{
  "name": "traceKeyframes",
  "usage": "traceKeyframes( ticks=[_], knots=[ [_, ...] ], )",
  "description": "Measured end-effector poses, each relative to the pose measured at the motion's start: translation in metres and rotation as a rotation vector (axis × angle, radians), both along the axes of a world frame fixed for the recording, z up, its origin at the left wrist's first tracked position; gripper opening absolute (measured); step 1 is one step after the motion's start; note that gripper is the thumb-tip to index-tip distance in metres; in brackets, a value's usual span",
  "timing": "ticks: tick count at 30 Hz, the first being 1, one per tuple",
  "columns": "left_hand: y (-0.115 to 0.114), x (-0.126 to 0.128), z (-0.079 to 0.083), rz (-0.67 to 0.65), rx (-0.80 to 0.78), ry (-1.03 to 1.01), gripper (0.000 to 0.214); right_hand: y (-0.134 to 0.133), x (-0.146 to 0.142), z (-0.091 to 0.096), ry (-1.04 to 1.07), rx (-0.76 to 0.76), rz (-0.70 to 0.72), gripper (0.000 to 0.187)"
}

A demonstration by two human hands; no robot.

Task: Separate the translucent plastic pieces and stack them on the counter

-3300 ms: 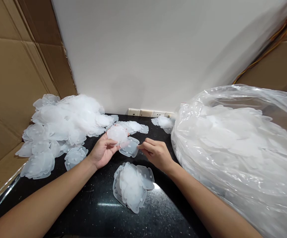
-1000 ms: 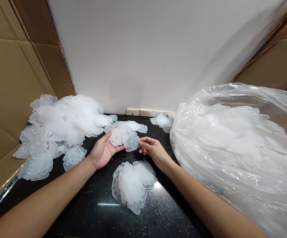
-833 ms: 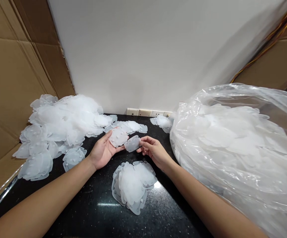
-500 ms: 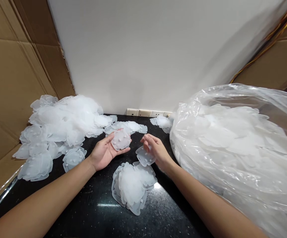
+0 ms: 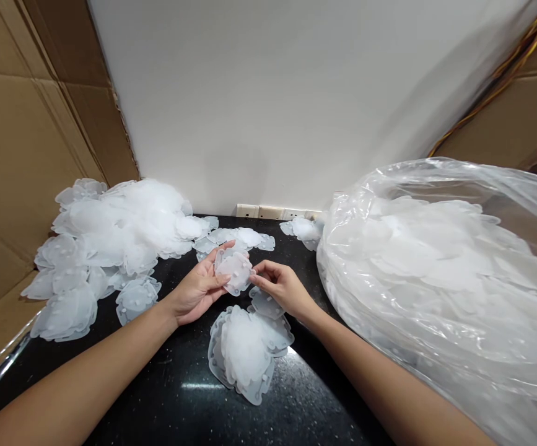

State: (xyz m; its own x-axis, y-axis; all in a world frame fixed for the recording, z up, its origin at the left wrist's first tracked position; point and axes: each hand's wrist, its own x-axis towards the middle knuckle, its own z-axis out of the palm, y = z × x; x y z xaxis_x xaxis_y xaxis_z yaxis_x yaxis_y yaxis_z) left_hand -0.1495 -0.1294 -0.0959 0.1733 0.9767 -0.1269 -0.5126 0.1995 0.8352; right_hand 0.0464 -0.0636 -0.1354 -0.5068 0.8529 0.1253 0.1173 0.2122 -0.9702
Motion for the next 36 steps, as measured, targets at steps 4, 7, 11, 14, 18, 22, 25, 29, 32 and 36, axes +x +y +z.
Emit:
traceKeyframes(
  ticks=[4,7,11,14,18,22,25,29,32,36],
  knots=[
    [0.003,-0.001,0.000,0.023,-0.051,-0.071,0.054,0.000,0.000,0.001,0.084,-0.117,-0.017,0.040],
    [0.006,-0.002,0.001,0.048,-0.119,-0.154,0.048,-0.001,0.000,0.007,0.188,-0.224,-0.006,0.036],
    [0.007,-0.003,0.005,0.064,-0.150,-0.173,0.048,-0.001,0.001,0.012,0.268,-0.268,0.014,0.031],
    [0.007,-0.004,0.006,0.081,-0.132,-0.183,0.050,0.001,0.003,0.013,0.223,-0.263,-0.013,0.031],
    [0.009,-0.005,0.007,0.129,-0.125,-0.175,0.050,0.004,0.005,0.010,0.216,-0.230,-0.017,0.037],
    [0.010,-0.006,0.008,0.186,-0.146,-0.180,0.047,0.006,0.006,0.007,0.272,-0.345,-0.010,0.051],
    [0.011,-0.006,0.009,0.223,-0.150,-0.172,0.048,0.007,0.008,0.007,0.268,-0.376,0.010,0.054],
    [0.013,-0.006,0.008,0.284,-0.150,-0.149,0.047,0.008,0.009,0.009,0.281,-0.389,0.024,0.052],
    [0.014,-0.007,0.007,0.329,-0.151,-0.128,0.044,0.009,0.010,0.008,0.299,-0.388,0.039,0.048],
    [0.015,-0.009,0.006,0.347,-0.136,-0.125,0.043,0.010,0.010,0.005,0.313,-0.373,0.066,0.041]
  ],
)
